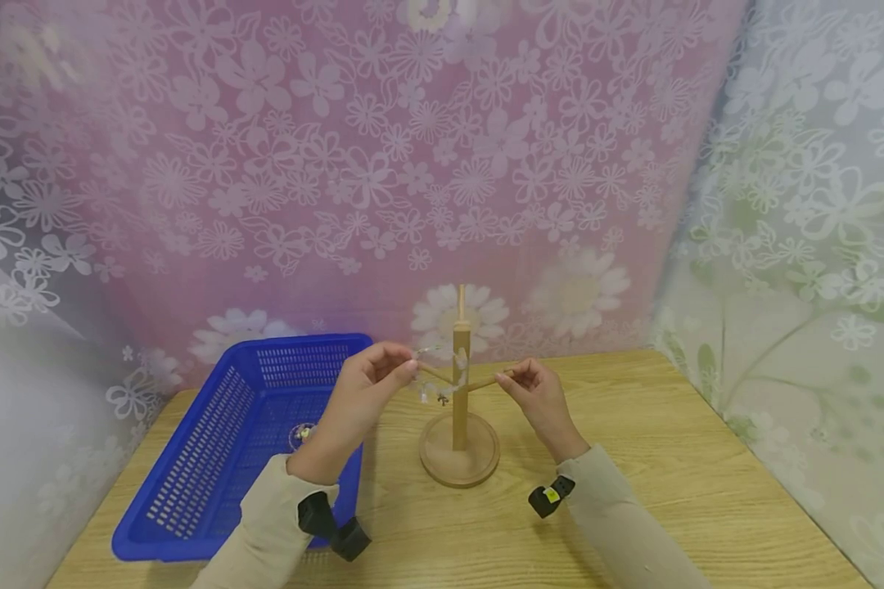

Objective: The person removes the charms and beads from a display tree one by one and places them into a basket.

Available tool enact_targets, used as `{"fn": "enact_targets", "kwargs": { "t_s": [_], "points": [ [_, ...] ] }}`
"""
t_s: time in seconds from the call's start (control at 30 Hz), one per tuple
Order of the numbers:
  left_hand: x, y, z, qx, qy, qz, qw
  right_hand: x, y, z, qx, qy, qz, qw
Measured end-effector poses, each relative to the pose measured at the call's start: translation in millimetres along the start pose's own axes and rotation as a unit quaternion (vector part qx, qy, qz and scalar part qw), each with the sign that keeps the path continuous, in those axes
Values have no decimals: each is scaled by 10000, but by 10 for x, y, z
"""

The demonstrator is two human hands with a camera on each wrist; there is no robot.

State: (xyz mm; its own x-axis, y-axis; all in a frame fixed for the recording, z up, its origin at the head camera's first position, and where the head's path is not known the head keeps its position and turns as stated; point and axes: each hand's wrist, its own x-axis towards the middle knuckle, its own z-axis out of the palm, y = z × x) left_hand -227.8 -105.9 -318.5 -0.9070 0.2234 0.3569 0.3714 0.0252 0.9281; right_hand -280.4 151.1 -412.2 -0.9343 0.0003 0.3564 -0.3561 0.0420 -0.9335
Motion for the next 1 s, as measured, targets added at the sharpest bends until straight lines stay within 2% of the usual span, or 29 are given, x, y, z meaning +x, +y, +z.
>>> {"fn": "enact_targets", "kwargs": {
  "t_s": [0.17, 0.33, 0.63, 1.0],
  "points": [
    [-23, 11, -93, 92, 21, -20, 10000, -2, 14, -7, -29, -22, -30, 10000],
    [-29, -10, -206, 261, 179, -5, 9995, -2, 14, -17, -65, -65, -93, 9999],
    [-71, -105, -421, 603, 465, -302, 9966, 5, 10, -21, -129, -36, -54, 9999],
    [-185, -194, -655, 989, 635, -723, 9904, -2, 18, -10, -91, 17, 0, 10000]
  ]
}}
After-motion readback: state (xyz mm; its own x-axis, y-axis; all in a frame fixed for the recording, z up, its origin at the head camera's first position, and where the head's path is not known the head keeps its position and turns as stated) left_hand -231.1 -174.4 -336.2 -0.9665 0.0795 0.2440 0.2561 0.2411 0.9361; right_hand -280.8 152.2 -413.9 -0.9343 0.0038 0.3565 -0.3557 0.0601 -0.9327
